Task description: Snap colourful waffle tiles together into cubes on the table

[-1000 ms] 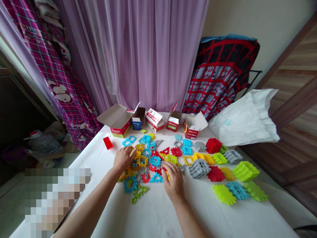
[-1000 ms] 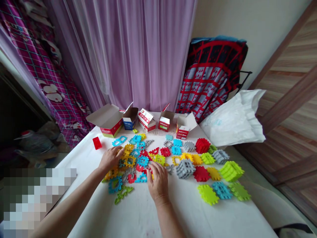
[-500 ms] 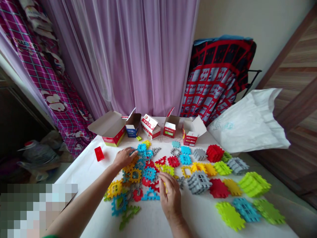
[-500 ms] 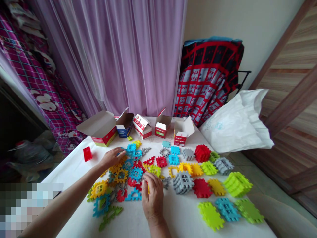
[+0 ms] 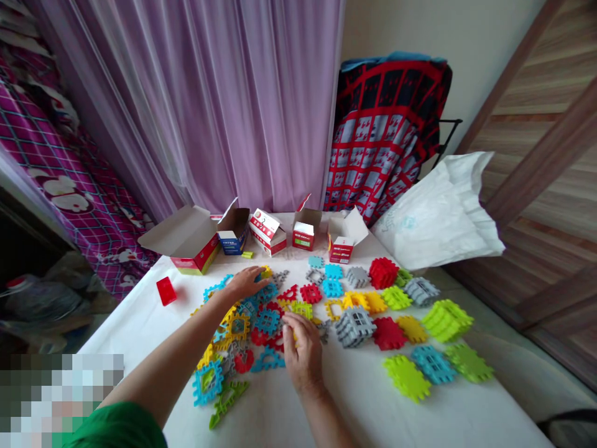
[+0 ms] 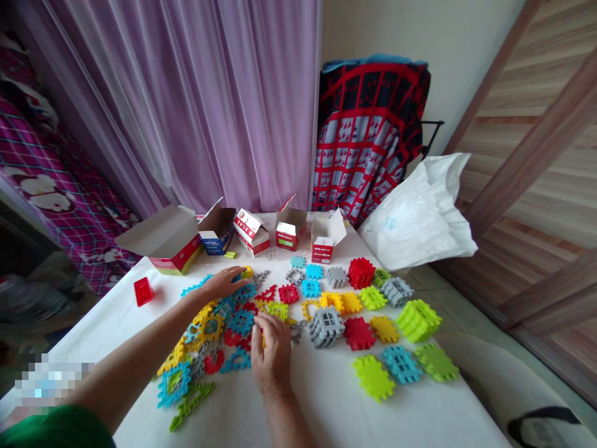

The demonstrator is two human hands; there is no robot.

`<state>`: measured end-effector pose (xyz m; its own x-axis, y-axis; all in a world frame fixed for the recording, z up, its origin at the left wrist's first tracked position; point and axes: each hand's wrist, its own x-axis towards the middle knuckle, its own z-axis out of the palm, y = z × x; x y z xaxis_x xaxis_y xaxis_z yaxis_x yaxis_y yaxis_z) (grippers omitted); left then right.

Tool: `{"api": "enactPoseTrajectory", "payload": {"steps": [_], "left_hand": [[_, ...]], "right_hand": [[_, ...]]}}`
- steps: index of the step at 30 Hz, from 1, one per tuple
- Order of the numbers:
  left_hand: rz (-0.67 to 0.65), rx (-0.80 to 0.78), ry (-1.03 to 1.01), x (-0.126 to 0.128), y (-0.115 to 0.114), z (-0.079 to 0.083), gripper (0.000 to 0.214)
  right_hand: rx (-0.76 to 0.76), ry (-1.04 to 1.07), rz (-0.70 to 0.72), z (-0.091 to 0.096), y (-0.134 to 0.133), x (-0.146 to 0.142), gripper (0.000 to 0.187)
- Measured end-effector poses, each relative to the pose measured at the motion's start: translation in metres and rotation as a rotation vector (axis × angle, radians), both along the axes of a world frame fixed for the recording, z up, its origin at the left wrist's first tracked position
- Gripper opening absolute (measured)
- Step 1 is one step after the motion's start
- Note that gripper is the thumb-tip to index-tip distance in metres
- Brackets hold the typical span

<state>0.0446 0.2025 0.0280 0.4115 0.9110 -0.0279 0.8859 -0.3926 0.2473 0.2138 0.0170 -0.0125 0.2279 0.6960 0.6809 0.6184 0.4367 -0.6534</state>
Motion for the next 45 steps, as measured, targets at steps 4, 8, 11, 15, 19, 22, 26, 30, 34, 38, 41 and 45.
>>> {"api": "enactPoseTrajectory", "payload": {"steps": [4,8,11,15,19,22,26,30,34,38,41,45], "left_hand": [[-0.061,-0.004,0.018,-0.021,-0.041,0.010,0.051],[-0.025,0.026,0.031,-0.042,-0.098,0.017,0.055],[0.011,0.121,0.010,-0.053,-0.154,0.005,0.058],[-0.011,0.283,-0.033,-0.062,-0.222,-0.023,0.065],[0.070,0.318,-0.097,-0.063,-0.244,-0.034,0.055],[0.089,0.304,-0.136,-0.060,-0.241,-0.031,0.049],[0.080,0.286,-0.181,-0.058,-0.237,-0.024,0.043],[0.060,0.288,-0.253,-0.061,-0.238,-0.023,0.038],[0.048,0.326,-0.313,-0.062,-0.237,-0.023,0.035],[0.040,0.349,-0.301,-0.061,-0.237,-0.024,0.034],[0.040,0.354,-0.306,-0.060,-0.237,-0.023,0.034],[0.044,0.356,-0.308,-0.060,-0.237,-0.023,0.035]], "right_hand": [[-0.005,0.023,0.010,0.000,0.002,0.001,0.028],[-0.023,0.031,0.038,-0.002,0.004,0.002,0.031],[-0.054,0.066,0.054,-0.004,0.002,0.005,0.033],[-0.073,0.161,-0.012,-0.007,-0.008,0.010,0.033],[-0.134,0.259,-0.063,-0.014,-0.023,0.015,0.034],[-0.167,0.274,-0.079,-0.018,-0.035,0.019,0.036],[-0.157,0.170,-0.124,-0.021,-0.052,0.020,0.036],[-0.080,-0.032,-0.161,-0.018,-0.064,0.015,0.030],[-0.023,-0.285,-0.102,-0.008,-0.057,0.006,0.027],[-0.121,-0.452,-0.032,0.009,-0.030,-0.002,0.034],[-0.305,-0.554,0.037,0.020,-0.011,-0.006,0.040],[-0.437,-0.629,0.071,0.027,0.001,-0.008,0.028]]}}
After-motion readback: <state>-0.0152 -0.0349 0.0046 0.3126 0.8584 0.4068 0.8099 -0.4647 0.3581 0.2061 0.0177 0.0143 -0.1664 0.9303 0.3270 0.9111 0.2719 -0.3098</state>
